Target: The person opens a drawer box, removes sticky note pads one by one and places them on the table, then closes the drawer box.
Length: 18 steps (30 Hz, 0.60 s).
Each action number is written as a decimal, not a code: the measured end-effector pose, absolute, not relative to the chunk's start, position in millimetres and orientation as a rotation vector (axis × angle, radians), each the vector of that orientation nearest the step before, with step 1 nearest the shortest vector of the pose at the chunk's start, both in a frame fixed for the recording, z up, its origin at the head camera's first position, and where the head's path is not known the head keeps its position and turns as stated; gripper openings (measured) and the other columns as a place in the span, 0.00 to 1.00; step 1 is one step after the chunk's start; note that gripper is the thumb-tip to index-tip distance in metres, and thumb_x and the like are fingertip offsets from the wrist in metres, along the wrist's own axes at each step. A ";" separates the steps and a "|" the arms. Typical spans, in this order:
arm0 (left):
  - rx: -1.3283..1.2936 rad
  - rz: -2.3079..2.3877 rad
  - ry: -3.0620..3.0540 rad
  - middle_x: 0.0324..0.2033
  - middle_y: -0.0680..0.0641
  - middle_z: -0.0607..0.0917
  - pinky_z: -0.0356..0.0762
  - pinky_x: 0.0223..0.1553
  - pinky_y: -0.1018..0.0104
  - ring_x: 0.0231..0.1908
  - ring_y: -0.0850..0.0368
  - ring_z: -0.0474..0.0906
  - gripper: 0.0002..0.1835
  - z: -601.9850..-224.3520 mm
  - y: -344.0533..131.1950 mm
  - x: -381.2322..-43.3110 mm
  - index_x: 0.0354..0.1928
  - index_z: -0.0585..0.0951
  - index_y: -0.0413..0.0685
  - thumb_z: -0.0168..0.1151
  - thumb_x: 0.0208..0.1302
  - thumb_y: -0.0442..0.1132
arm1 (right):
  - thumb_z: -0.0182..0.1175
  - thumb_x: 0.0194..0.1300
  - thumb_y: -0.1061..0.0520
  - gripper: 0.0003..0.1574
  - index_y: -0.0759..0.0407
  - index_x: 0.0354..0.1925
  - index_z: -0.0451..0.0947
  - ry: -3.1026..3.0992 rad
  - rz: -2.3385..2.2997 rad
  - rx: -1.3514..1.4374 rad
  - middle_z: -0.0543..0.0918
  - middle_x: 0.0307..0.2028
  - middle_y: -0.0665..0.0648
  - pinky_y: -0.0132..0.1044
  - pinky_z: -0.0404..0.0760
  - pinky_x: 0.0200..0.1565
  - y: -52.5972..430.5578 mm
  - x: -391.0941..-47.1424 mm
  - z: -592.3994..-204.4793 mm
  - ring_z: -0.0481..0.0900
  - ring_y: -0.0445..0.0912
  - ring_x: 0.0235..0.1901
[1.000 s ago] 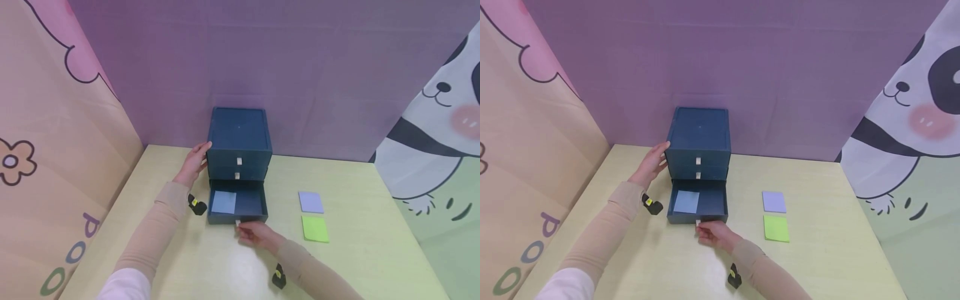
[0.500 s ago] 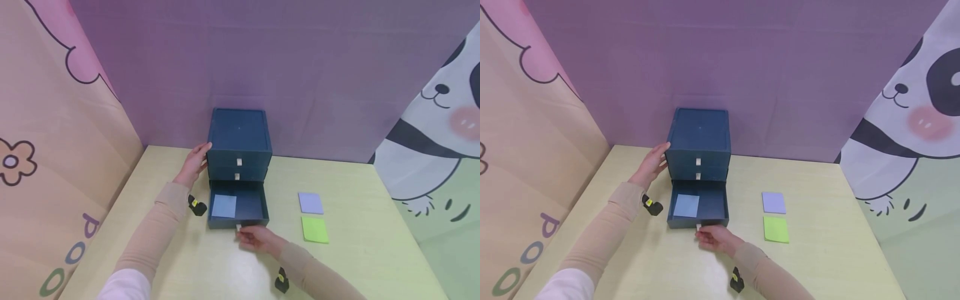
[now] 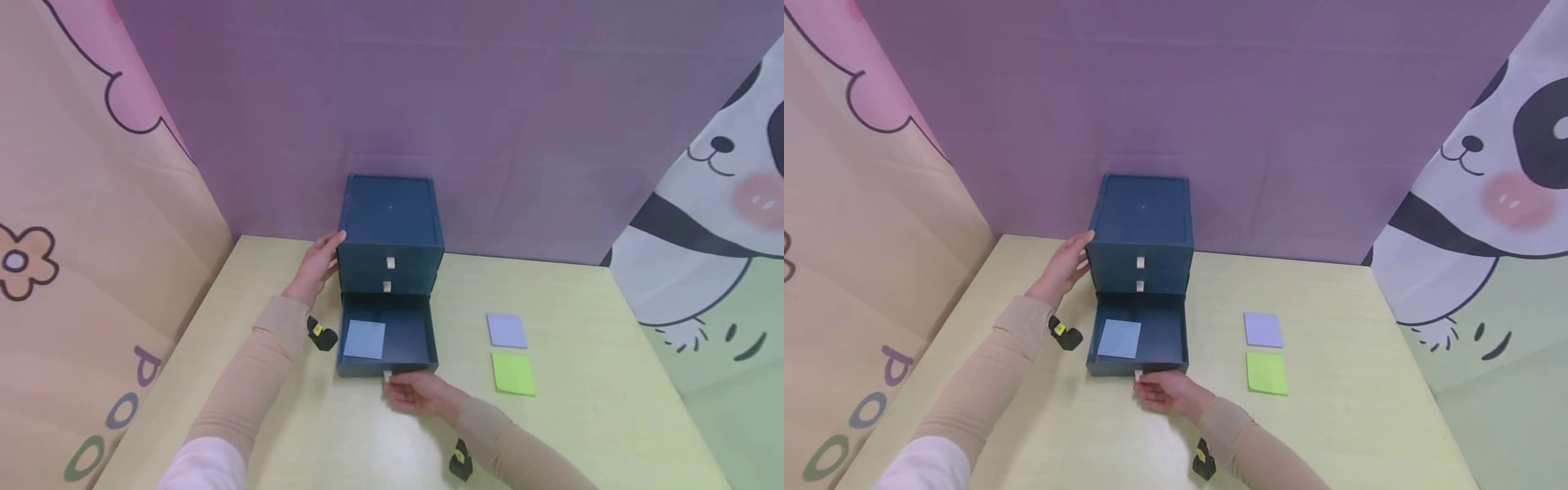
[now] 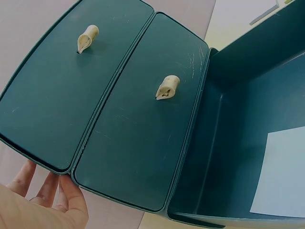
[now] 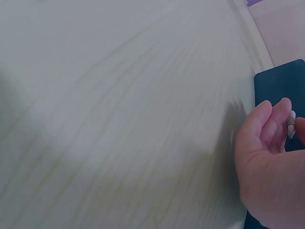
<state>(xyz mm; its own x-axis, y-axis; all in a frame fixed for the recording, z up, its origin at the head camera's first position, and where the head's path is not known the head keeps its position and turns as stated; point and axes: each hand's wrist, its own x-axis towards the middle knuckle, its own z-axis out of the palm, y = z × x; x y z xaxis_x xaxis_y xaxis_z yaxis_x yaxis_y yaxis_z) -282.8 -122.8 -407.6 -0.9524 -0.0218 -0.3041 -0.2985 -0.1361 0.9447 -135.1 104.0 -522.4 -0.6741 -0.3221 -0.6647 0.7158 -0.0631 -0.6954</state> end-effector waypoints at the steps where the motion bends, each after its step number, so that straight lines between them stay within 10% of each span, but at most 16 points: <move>1: -0.363 2.210 1.930 0.72 0.49 0.58 0.56 0.70 0.54 0.70 0.46 0.55 0.36 -407.3 -122.7 -283.1 0.71 0.59 0.52 0.55 0.66 0.57 | 0.54 0.66 0.62 0.06 0.61 0.37 0.78 1.481 -1.823 0.436 0.84 0.29 0.52 0.34 0.83 0.43 104.3 -134.8 -522.1 0.81 0.40 0.31; 18: -0.351 2.205 1.934 0.72 0.49 0.57 0.57 0.70 0.54 0.70 0.47 0.55 0.36 -404.9 -122.5 -282.0 0.72 0.58 0.51 0.54 0.66 0.57 | 0.55 0.66 0.61 0.05 0.59 0.34 0.78 1.449 -1.840 0.422 0.83 0.28 0.51 0.31 0.82 0.40 101.7 -120.0 -521.5 0.79 0.39 0.30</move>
<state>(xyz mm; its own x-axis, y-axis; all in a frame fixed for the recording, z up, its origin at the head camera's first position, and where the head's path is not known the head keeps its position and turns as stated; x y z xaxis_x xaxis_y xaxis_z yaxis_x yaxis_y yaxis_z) -282.0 -122.5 -404.9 -0.9545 -0.0151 -0.2978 -0.2933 -0.1329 0.9467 -120.0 101.7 -521.5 -0.6692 -0.3476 -0.6568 0.7200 -0.0847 -0.6887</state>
